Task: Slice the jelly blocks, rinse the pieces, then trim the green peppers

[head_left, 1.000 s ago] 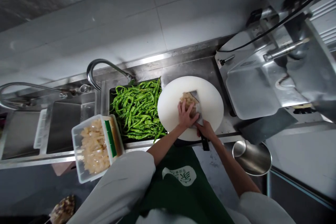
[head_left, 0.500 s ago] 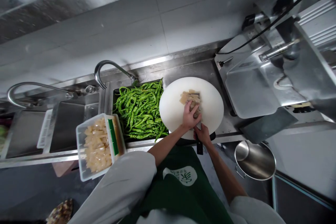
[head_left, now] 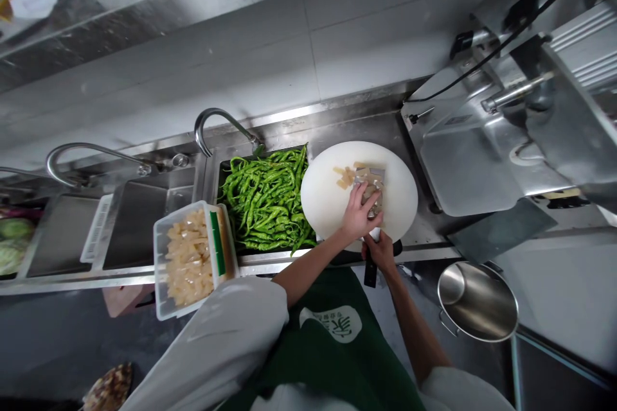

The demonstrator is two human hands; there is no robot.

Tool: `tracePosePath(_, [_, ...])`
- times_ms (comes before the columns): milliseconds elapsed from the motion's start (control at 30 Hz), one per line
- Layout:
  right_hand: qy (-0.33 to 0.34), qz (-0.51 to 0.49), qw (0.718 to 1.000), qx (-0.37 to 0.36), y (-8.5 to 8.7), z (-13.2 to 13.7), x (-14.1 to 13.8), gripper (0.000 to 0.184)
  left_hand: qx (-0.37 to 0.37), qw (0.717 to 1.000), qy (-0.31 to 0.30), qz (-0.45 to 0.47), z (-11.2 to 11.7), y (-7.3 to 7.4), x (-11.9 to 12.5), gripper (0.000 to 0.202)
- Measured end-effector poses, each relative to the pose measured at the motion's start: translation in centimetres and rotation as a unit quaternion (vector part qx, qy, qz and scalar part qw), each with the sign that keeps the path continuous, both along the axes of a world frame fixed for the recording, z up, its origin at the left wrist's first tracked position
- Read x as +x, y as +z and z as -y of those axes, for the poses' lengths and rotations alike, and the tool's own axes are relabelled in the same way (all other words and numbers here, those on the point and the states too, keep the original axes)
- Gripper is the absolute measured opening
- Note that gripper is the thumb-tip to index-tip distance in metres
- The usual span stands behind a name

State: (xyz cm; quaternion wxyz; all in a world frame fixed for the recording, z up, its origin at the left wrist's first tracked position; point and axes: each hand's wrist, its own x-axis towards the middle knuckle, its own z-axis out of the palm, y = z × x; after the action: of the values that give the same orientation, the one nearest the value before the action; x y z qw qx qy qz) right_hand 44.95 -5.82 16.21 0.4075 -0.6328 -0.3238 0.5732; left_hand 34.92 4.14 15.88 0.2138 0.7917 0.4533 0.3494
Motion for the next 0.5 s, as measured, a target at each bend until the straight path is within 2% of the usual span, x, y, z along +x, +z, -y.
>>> tracePosePath(133, [0.016, 0.009, 1.0, -0.006, 1.6, 0.1, -1.3, 0.056, 0.02, 1.0, 0.007, 0.021, 0.4, 1.2, -1.5, 0.057])
tracePosePath(267, [0.044, 0.017, 0.999, 0.006, 2.7, 0.2, -3.9, 0.057, 0.015, 0.999, 0.03, 0.039, 1.2, 2.3, -4.6, 0.059])
tracePosePath(400, [0.091, 0.008, 0.995, 0.028, 3.4, 0.3, -8.4, 0.061, -0.001, 0.996, 0.08, 0.045, 2.4, 3.7, -10.1, 0.061])
tracePosePath(500, [0.143, -0.009, 0.989, 0.037, 3.9, 0.5, -13.4, 0.064, 0.028, 0.989, 0.131, 0.053, 3.8, 4.9, -16.1, 0.06])
